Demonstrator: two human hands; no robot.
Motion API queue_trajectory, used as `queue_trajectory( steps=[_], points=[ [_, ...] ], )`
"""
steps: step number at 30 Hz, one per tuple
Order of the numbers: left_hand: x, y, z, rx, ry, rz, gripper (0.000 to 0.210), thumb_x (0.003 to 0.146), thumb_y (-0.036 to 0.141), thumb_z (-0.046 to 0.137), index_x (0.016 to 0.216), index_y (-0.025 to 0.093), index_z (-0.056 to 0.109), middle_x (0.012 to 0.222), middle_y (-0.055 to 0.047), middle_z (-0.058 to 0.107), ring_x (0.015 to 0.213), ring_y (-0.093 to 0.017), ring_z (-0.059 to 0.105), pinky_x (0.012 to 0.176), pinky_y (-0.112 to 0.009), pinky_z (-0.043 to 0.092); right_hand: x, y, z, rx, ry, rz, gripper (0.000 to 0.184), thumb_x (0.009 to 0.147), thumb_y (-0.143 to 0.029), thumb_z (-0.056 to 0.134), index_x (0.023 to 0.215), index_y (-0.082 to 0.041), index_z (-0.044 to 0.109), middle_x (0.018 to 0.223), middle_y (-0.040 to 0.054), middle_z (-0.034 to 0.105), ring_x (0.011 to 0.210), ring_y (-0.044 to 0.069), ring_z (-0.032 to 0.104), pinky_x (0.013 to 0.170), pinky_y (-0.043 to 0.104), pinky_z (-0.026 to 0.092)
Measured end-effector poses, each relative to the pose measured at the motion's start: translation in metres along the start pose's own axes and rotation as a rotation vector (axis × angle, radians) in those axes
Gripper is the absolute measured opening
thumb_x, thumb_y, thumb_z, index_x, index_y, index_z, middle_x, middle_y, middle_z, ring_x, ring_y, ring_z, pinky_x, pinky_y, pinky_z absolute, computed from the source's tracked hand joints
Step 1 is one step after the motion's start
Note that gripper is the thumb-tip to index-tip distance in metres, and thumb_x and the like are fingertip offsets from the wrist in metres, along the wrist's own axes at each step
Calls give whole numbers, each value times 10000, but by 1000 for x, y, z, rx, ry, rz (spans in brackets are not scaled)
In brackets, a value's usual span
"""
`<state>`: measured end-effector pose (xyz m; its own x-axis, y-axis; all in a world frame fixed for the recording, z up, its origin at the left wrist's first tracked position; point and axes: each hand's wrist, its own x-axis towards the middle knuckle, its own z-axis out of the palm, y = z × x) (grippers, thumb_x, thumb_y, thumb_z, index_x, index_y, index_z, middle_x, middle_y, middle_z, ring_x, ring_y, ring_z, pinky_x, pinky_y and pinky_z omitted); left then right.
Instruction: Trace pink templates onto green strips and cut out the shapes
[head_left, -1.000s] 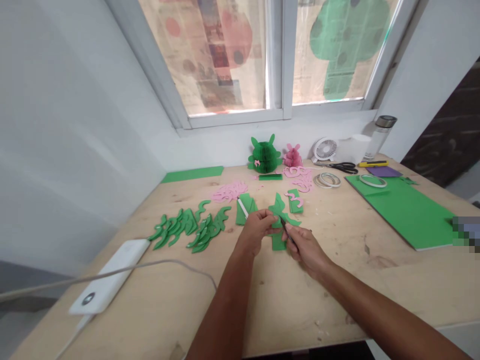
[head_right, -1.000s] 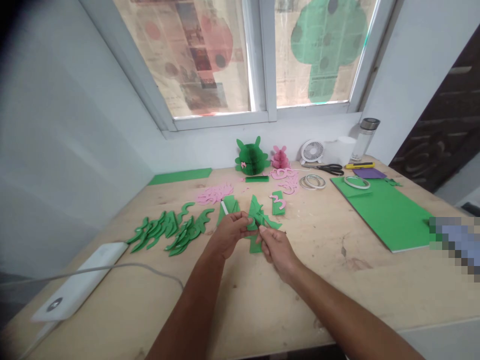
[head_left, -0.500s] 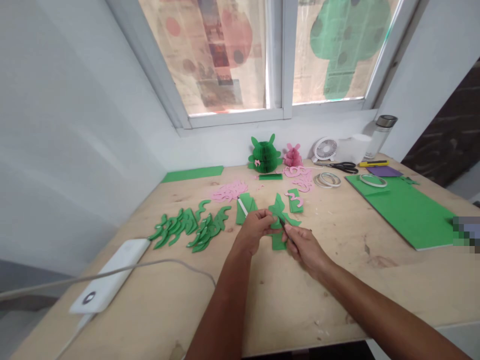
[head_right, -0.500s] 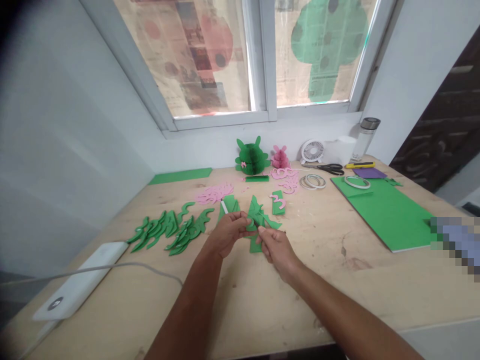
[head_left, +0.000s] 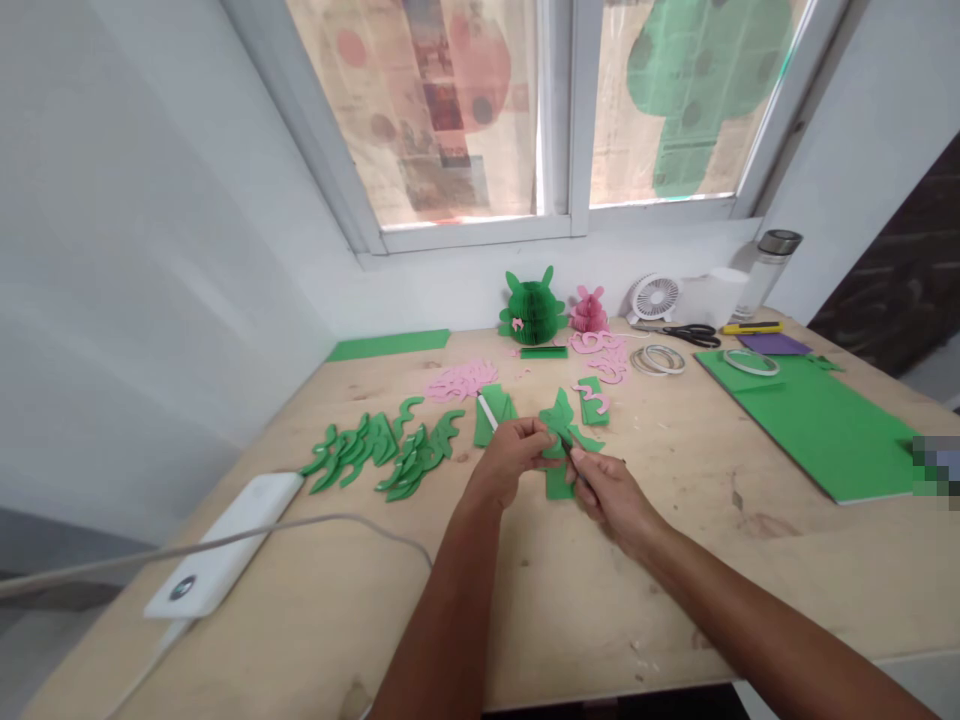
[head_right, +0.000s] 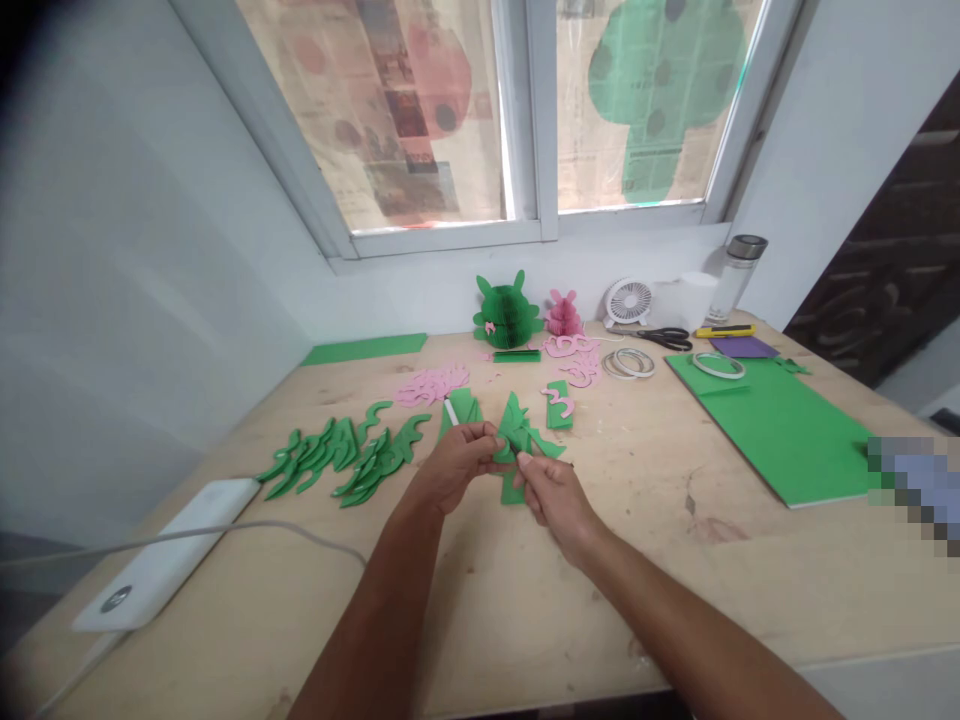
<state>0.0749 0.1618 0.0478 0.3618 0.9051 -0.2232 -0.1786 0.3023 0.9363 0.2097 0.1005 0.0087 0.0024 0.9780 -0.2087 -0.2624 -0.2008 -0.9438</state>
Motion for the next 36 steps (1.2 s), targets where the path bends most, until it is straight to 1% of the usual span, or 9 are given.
queue_trajectory(
  steps=[13,21,36],
  points=[
    [0,1,0,7,-12,-5,285,501,278,768,569,159,519,534,65,454,537,-79,467,594,-253,493,-1,-2,2,-5,8,4,474,730,-649,601,645,-186,544,366,-99,340,332,49,210,355,219,105],
    [0,0,-2,5,-23,-3,282,507,277,766,584,155,523,549,68,464,550,-80,482,623,-265,501,-2,-3,2,-14,6,5,476,721,-652,608,642,-186,544,367,-99,338,332,50,215,355,219,104],
    [1,-1,-2,28,-37,-16,272,512,276,764,582,153,532,553,60,484,552,-84,501,656,-289,528,2,1,-1,-6,-8,-13,465,745,-634,600,648,-182,551,367,-95,346,333,53,221,354,222,110]
  ],
)
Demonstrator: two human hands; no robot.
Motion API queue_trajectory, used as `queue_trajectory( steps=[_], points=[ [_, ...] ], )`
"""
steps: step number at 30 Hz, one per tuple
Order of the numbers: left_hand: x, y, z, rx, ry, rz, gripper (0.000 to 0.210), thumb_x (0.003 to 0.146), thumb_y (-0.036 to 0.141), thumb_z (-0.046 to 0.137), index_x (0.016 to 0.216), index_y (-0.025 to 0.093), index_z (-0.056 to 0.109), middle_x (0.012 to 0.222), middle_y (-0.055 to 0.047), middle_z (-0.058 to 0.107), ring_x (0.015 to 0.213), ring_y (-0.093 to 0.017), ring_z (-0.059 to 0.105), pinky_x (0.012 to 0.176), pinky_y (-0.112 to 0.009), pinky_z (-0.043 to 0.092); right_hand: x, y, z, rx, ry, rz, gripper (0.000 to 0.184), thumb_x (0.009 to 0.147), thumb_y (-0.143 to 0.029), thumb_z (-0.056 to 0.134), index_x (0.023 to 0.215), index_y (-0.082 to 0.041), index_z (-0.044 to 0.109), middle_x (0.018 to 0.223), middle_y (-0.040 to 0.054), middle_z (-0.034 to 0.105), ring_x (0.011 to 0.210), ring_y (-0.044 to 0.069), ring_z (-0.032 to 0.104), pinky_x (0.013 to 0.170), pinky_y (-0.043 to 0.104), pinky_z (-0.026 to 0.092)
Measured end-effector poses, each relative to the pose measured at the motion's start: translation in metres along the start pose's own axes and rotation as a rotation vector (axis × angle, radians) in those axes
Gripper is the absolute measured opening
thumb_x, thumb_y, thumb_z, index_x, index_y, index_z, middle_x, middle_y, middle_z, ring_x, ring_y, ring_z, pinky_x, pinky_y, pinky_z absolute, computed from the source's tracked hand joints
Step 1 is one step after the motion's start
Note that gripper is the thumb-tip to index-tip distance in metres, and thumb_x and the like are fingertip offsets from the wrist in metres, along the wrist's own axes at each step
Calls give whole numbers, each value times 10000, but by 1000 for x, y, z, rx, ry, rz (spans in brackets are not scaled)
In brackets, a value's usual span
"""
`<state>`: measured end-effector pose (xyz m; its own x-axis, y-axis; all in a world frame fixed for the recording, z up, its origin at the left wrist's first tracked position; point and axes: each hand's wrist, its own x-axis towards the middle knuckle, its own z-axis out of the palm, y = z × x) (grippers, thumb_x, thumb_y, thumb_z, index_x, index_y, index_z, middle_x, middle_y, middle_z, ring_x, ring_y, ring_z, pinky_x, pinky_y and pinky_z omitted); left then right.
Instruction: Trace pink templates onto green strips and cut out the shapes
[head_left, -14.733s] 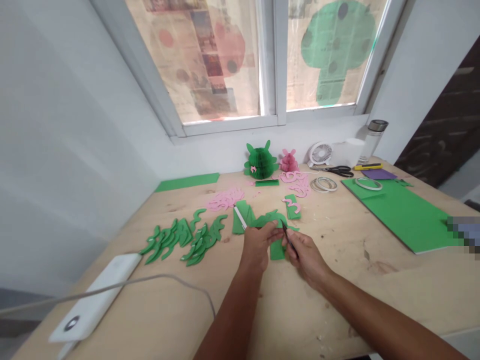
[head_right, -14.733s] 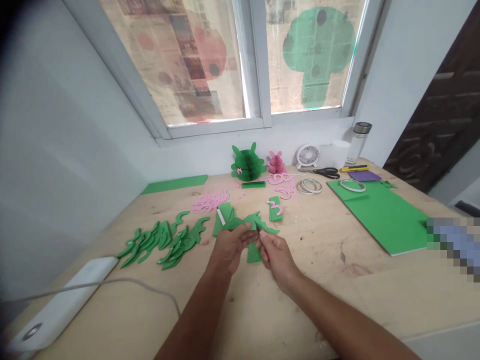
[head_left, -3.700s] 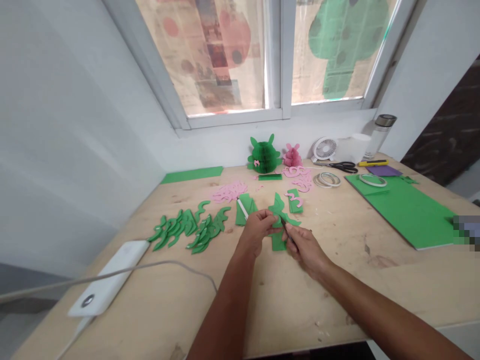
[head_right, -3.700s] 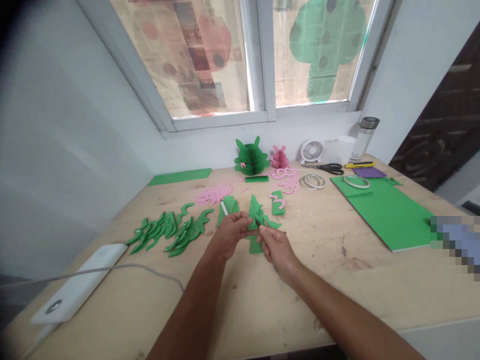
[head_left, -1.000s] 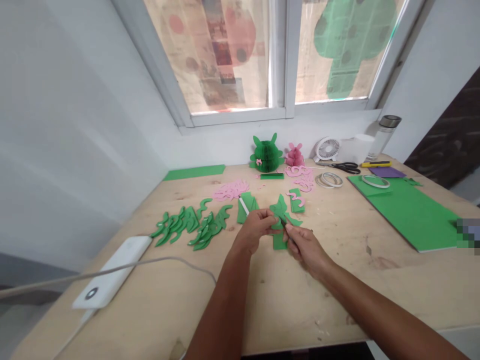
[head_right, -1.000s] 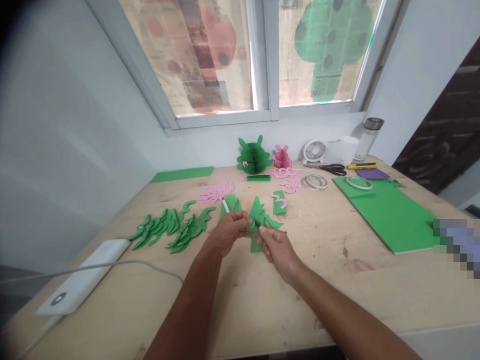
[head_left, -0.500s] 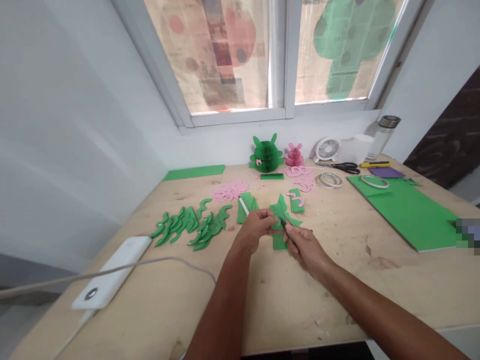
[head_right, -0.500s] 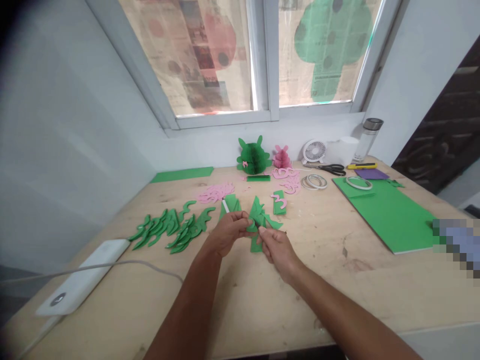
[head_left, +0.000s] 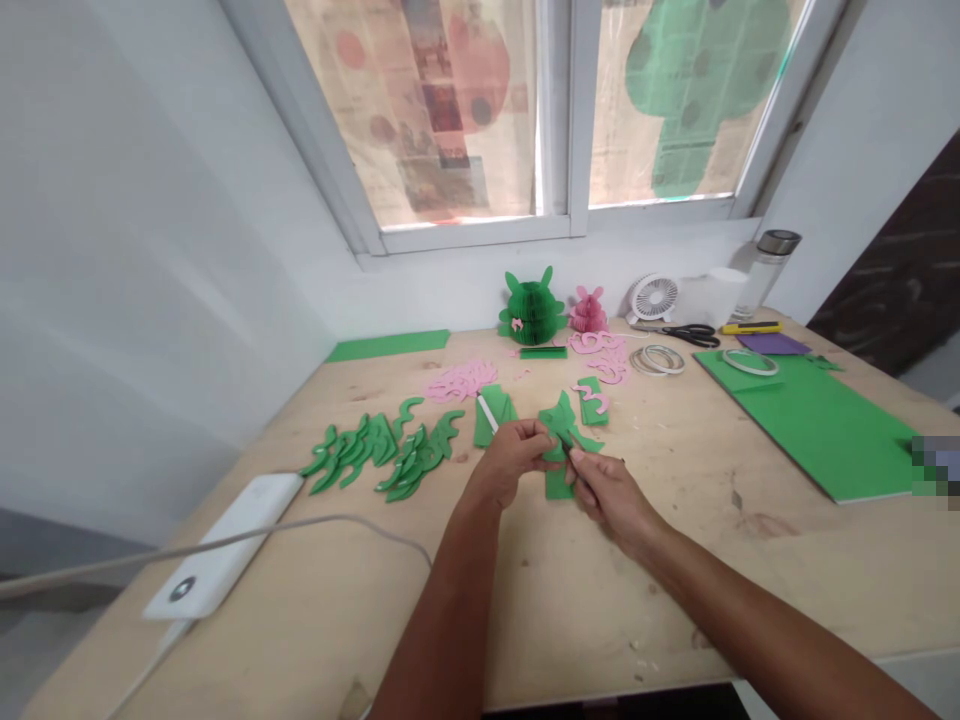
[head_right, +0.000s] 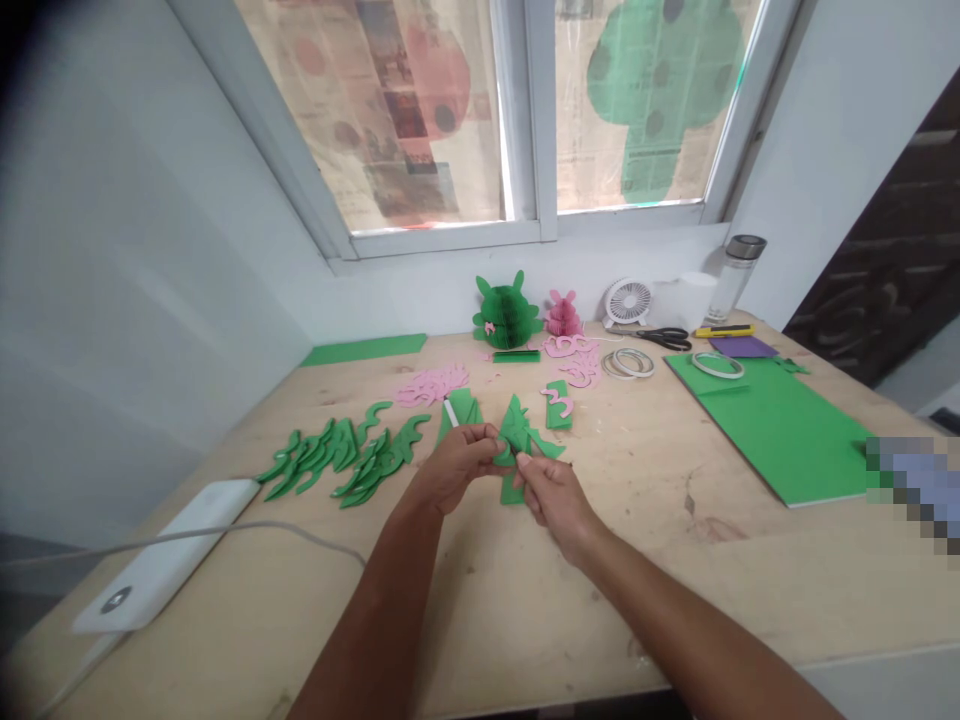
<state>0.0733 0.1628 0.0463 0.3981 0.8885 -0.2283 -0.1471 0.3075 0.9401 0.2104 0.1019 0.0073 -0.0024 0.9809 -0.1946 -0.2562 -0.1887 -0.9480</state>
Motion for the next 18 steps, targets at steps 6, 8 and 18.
queue_trajectory(
  steps=[6,8,18],
  points=[
    [1,0,0,-2,-9,-1,265,514,268,760,591,154,534,554,60,489,549,-82,500,664,-292,531,-1,-1,1,11,2,16,470,728,-641,614,642,-185,539,364,-98,344,331,49,206,352,222,101],
    [1,0,-1,-1,-13,1,260,520,269,756,589,153,534,556,59,491,546,-80,496,660,-290,528,-1,-1,1,8,2,13,472,726,-641,615,632,-185,536,360,-98,339,330,49,202,351,224,102],
    [0,-1,3,-17,8,17,244,538,273,756,592,153,551,562,54,502,543,-82,507,644,-277,523,-1,-2,1,23,28,7,428,745,-593,623,644,-186,538,368,-99,335,328,48,224,350,213,108]
  ],
)
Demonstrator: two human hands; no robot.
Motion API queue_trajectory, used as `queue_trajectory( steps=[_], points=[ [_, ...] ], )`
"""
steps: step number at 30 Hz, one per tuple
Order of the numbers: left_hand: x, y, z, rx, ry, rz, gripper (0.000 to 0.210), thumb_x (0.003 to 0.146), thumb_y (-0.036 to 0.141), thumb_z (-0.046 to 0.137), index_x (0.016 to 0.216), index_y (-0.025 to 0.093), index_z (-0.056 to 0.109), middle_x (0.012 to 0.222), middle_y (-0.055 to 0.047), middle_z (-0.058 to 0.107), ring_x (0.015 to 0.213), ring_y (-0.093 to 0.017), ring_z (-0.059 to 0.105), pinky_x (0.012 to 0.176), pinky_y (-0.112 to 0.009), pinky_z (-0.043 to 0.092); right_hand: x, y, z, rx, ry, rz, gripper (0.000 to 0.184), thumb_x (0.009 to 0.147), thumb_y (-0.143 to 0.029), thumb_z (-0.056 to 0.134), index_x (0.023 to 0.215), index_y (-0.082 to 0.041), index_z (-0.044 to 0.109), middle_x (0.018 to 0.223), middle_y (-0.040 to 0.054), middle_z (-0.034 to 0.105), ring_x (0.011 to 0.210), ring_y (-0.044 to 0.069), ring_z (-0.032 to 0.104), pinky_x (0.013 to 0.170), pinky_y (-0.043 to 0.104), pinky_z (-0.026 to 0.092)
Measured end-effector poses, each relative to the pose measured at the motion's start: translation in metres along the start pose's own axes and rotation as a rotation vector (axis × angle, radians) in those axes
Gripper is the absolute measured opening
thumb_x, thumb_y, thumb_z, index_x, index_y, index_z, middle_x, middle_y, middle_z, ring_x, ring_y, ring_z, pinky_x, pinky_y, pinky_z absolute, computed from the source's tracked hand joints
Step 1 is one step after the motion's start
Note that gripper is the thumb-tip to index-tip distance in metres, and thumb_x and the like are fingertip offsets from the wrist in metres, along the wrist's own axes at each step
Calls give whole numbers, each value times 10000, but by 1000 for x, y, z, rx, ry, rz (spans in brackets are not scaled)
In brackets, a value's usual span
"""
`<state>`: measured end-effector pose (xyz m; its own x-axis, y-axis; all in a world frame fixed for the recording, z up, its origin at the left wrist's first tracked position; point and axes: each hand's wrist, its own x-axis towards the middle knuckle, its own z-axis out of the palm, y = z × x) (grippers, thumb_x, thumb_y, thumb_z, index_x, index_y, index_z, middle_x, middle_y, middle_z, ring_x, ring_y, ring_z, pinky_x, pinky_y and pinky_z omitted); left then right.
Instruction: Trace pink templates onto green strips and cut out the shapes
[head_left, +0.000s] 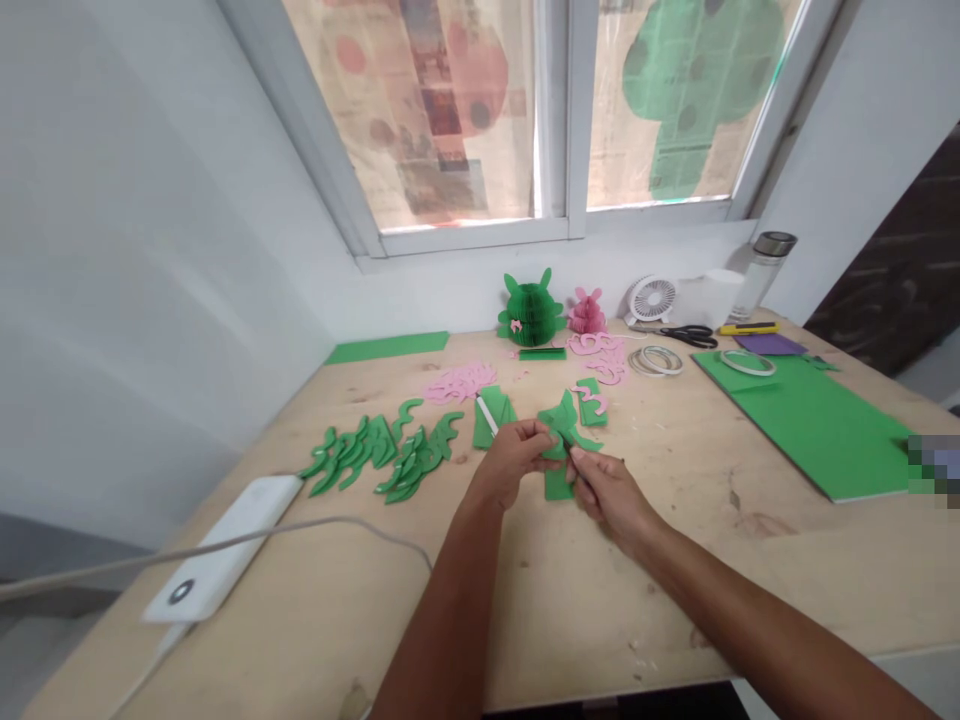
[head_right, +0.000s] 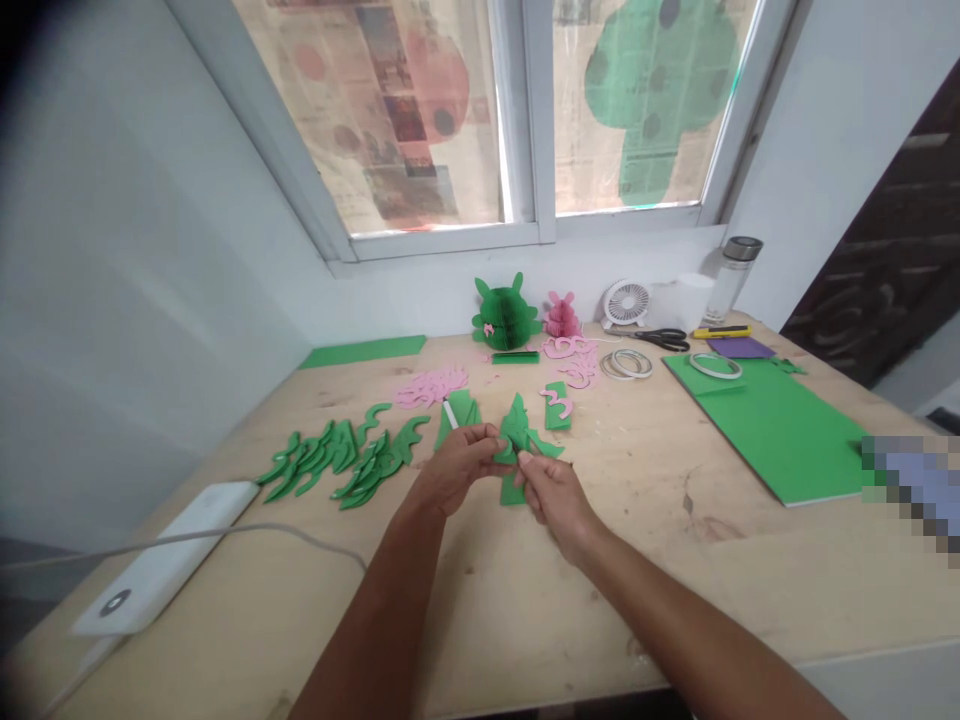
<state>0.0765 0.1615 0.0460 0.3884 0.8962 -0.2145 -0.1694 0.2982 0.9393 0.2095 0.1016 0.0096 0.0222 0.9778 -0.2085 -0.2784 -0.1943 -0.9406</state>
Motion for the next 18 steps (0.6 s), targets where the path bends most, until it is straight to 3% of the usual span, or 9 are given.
queue_trajectory(
  steps=[18],
  points=[
    [3,-9,14,-95,106,54,273,521,313,770,594,151,562,582,38,528,554,-96,533,653,-284,527,3,0,-1,41,34,9,402,740,-575,626,650,-193,541,375,-98,335,328,53,208,350,221,90]
  ],
)
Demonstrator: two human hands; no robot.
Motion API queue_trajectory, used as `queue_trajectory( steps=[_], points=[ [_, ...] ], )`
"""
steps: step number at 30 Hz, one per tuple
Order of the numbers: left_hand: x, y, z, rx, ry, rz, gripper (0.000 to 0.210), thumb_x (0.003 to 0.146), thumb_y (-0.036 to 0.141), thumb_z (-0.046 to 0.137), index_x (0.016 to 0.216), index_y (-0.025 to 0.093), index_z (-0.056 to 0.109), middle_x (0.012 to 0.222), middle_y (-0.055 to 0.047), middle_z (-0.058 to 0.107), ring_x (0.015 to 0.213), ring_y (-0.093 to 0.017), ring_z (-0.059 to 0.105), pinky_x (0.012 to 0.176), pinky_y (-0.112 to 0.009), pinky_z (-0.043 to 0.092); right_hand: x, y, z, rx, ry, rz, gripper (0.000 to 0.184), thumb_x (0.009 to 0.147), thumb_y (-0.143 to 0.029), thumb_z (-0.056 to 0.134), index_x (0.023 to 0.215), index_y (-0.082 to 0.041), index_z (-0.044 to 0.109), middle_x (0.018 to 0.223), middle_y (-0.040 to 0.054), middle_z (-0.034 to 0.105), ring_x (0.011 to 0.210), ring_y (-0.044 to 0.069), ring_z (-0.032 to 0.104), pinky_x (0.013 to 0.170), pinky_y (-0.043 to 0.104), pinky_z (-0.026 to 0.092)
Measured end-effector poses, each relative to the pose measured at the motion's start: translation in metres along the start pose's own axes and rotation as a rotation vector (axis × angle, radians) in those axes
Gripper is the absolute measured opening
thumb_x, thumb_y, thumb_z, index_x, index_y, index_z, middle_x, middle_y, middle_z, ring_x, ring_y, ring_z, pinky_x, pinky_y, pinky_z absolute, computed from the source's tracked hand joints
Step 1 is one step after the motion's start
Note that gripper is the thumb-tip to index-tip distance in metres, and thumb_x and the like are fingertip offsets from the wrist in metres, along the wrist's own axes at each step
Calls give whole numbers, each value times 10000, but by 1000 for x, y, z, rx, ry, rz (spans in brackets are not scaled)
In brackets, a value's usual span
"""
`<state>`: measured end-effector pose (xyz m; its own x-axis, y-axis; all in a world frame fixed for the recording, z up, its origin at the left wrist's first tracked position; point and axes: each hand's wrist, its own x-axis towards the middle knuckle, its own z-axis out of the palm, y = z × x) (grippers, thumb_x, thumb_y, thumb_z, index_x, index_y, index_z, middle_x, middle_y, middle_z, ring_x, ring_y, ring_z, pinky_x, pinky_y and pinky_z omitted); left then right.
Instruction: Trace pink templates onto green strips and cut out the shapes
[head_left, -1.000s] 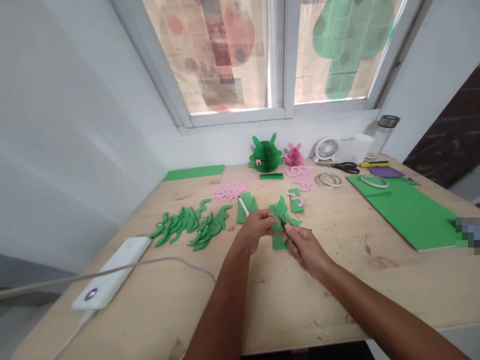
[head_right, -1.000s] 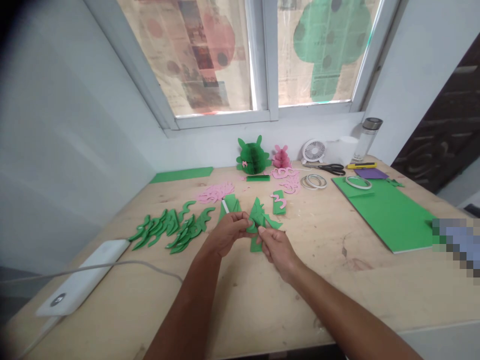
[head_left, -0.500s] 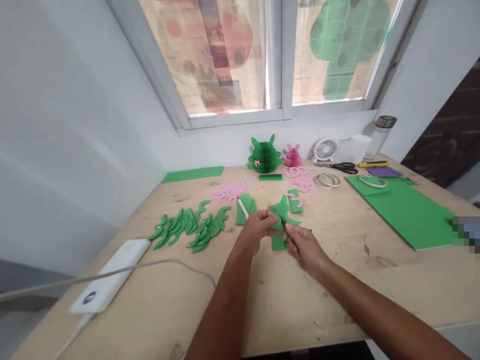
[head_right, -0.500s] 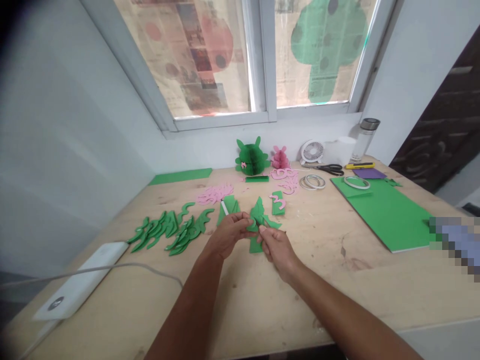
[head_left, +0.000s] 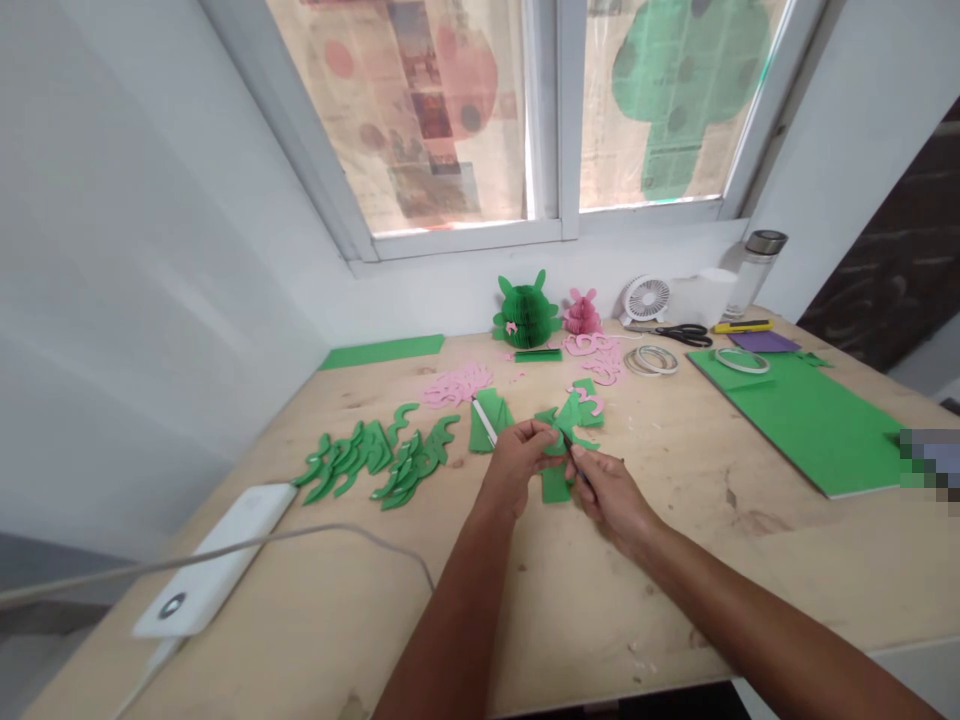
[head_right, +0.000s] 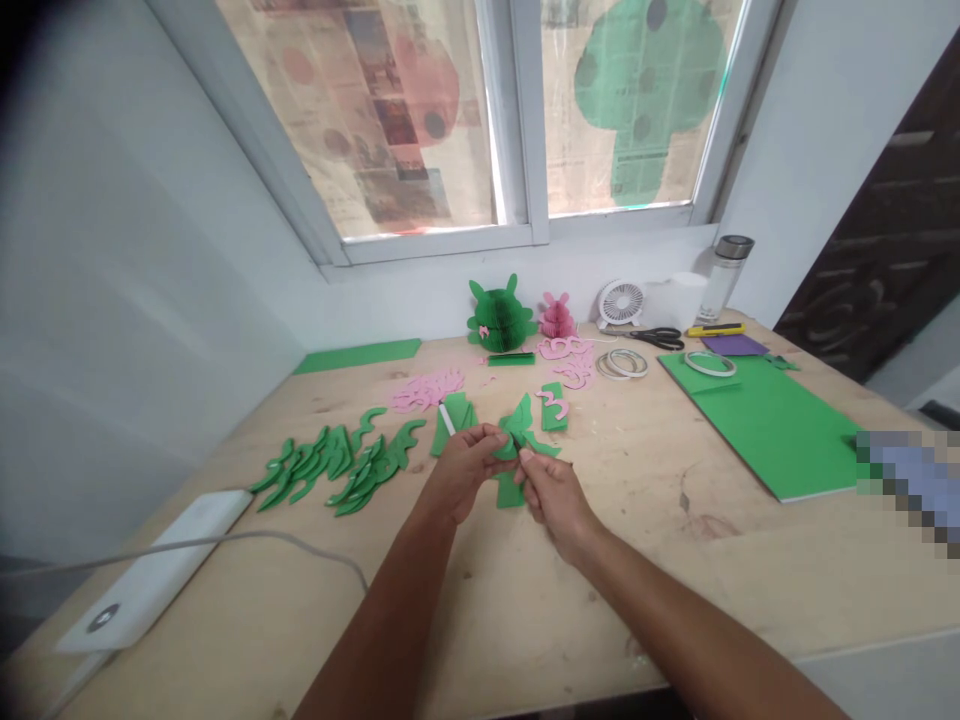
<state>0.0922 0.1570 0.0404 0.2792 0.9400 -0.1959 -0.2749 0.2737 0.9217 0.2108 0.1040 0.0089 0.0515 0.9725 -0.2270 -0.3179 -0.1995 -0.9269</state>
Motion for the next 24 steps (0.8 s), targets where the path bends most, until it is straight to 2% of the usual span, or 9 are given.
queue_trajectory(
  steps=[7,24],
  points=[
    [-2,3,3,9,34,4,224,527,274,727,567,154,542,556,49,502,542,-86,510,653,-275,518,-1,0,1,14,-9,3,421,739,-591,623,651,-188,541,382,-100,332,330,49,209,353,220,82],
    [-2,6,-1,47,11,-18,217,508,270,730,548,156,550,533,51,496,521,-86,490,631,-284,518,-2,2,0,-7,-14,2,413,739,-585,620,663,-187,541,381,-102,335,331,53,217,348,216,99]
  ],
)
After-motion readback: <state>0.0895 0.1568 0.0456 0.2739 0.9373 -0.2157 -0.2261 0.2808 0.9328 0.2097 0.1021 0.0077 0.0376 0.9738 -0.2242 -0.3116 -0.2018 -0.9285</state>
